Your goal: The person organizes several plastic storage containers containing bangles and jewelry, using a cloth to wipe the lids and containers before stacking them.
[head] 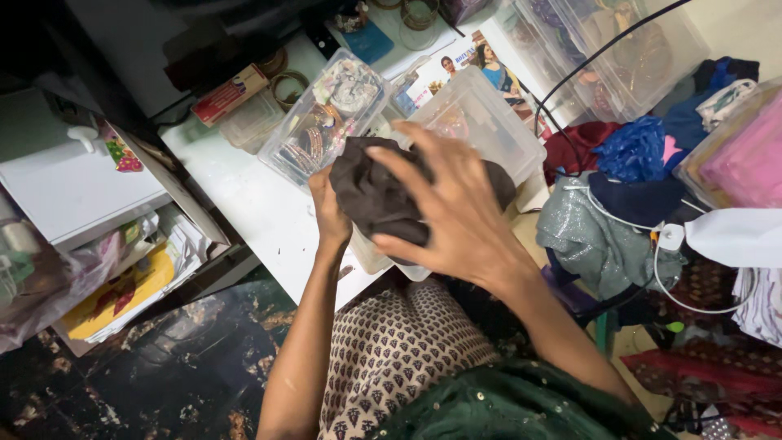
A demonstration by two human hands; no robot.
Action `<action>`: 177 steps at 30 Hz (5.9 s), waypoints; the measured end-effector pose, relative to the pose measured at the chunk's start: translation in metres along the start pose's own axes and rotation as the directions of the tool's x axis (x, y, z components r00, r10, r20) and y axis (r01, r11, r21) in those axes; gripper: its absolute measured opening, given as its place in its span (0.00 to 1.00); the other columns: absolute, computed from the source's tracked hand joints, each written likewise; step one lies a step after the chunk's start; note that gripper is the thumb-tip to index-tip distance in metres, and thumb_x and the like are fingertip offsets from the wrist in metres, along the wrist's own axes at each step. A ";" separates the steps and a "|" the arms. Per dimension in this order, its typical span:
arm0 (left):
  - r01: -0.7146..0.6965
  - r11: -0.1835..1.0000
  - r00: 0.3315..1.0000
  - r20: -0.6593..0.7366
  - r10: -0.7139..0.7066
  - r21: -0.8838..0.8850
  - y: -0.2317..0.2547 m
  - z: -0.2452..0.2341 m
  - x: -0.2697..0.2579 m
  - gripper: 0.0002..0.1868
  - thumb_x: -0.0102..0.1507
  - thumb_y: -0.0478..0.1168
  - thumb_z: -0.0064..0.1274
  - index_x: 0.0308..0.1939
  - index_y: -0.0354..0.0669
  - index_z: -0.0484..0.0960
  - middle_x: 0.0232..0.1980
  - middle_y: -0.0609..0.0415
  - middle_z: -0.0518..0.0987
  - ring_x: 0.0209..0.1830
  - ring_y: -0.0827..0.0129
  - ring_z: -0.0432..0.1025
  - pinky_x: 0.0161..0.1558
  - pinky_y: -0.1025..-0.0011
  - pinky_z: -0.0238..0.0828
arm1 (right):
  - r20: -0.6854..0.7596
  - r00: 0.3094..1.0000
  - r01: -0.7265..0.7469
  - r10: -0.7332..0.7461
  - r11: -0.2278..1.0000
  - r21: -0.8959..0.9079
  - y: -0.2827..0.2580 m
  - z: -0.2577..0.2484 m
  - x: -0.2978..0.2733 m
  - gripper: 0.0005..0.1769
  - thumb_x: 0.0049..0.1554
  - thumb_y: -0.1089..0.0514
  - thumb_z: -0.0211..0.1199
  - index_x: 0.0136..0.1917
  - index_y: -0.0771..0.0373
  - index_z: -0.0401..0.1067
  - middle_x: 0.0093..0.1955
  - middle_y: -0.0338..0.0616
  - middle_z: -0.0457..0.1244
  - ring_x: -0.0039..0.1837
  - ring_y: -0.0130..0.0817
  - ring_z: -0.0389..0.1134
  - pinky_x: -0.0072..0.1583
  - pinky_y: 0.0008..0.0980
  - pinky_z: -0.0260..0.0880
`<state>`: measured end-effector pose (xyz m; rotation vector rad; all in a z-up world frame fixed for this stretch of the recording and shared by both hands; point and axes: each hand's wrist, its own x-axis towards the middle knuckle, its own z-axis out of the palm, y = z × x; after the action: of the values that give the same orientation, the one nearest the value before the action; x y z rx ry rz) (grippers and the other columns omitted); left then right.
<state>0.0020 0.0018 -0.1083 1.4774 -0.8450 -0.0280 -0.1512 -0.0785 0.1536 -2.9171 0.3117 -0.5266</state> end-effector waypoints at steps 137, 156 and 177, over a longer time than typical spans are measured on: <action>0.284 0.882 0.952 0.219 -0.213 -0.376 0.076 -0.017 0.046 0.27 0.68 0.46 0.35 0.51 0.26 0.84 0.48 0.42 0.86 0.46 0.63 0.78 0.55 0.72 0.70 | -0.053 0.999 -0.006 0.004 1.000 -0.030 0.019 0.045 0.012 0.17 0.48 0.58 0.74 0.50 0.64 0.76 0.60 0.44 0.66 0.58 0.45 0.65 0.56 0.43 0.65; 0.234 0.894 0.969 0.168 -0.182 -0.382 0.030 -0.005 0.028 0.26 0.70 0.50 0.37 0.34 0.25 0.72 0.27 0.44 0.70 0.27 0.65 0.64 0.34 0.66 0.61 | -0.057 0.988 0.144 -0.141 0.988 0.049 -0.012 0.059 0.020 0.14 0.53 0.54 0.71 0.49 0.63 0.78 0.55 0.41 0.66 0.58 0.43 0.66 0.57 0.44 0.64; 0.366 0.854 0.921 0.277 -0.275 -0.369 0.073 -0.018 0.042 0.28 0.68 0.46 0.35 0.55 0.27 0.84 0.49 0.42 0.87 0.43 0.63 0.74 0.52 0.70 0.65 | -0.076 0.997 0.006 -0.028 0.964 -0.265 0.098 0.067 0.015 0.17 0.56 0.48 0.72 0.52 0.59 0.77 0.56 0.43 0.67 0.58 0.41 0.65 0.53 0.41 0.63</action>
<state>0.0073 0.0072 -0.0225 1.2039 -0.6976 -0.5987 -0.1308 -0.1687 0.0770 -3.1631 0.3958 -0.6516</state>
